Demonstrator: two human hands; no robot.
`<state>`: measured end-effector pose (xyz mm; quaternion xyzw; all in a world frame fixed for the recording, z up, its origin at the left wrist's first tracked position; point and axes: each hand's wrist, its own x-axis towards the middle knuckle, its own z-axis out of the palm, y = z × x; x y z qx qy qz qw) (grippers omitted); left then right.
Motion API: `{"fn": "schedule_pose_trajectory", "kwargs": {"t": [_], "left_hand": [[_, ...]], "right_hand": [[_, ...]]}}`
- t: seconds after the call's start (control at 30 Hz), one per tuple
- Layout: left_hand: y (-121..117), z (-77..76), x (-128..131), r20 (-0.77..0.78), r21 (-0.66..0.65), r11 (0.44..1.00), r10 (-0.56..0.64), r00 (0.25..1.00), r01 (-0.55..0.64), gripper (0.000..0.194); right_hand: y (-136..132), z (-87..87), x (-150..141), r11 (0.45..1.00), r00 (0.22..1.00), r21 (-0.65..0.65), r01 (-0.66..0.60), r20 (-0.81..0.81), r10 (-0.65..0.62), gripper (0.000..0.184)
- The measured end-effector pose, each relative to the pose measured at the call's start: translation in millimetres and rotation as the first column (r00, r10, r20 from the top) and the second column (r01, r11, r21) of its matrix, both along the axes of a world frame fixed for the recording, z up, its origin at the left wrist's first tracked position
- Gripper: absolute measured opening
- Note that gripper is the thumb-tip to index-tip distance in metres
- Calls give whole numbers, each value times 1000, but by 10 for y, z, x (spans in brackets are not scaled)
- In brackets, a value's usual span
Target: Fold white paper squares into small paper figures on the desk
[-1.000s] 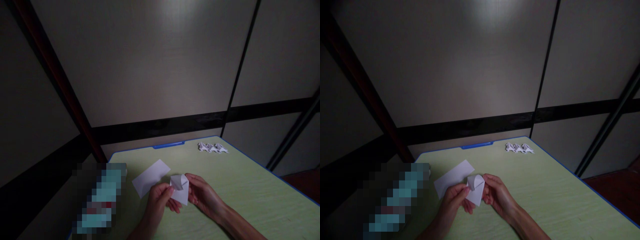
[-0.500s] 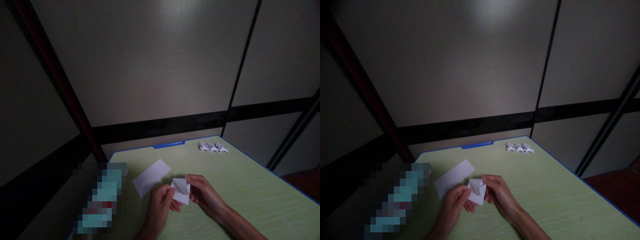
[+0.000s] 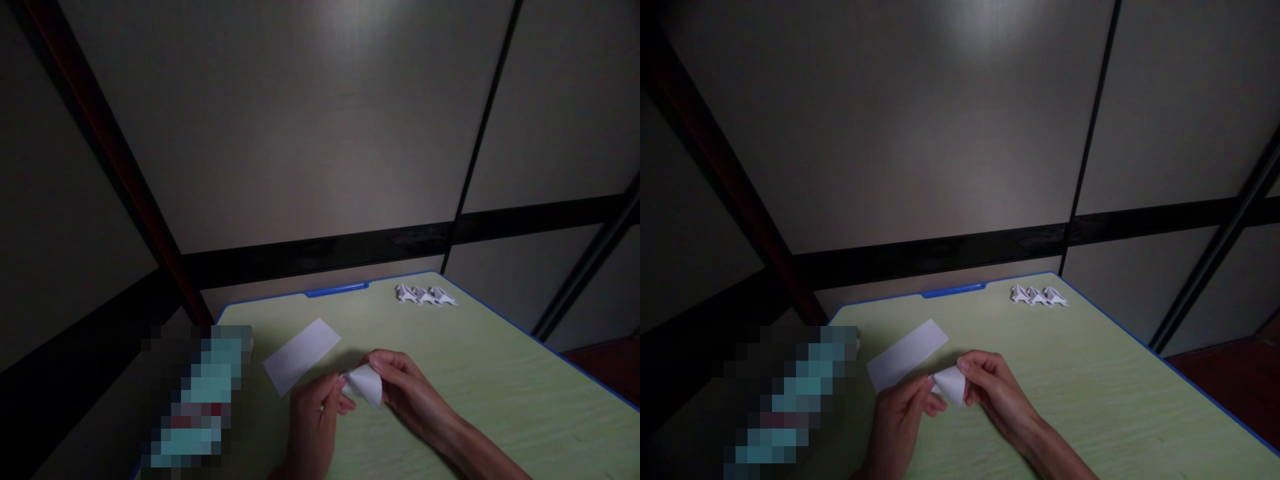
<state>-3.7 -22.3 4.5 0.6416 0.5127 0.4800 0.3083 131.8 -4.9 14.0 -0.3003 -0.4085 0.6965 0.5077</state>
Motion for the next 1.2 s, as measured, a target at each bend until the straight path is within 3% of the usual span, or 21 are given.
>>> {"fn": "schedule_pose_trajectory", "kwargs": {"t": [0.2,0.47,0.73,1.2], "left_hand": [[12,-10,-24,45,75,990,-127,991,123,25],[-20,24,-27,-14,138,977,-163,986,164,25],[-21,53,-1,-33,96,982,-160,987,163,28],[-19,59,16,-32,6,989,-148,989,148,27]], "right_hand": [[-9,10,25,996,998,81,48,37,-51,17],[-11,-18,29,992,999,118,33,-43,-28,15],[13,-39,14,990,994,138,25,-105,-11,7],[6,-19,31,983,1000,184,-13,30,7,7]]}}
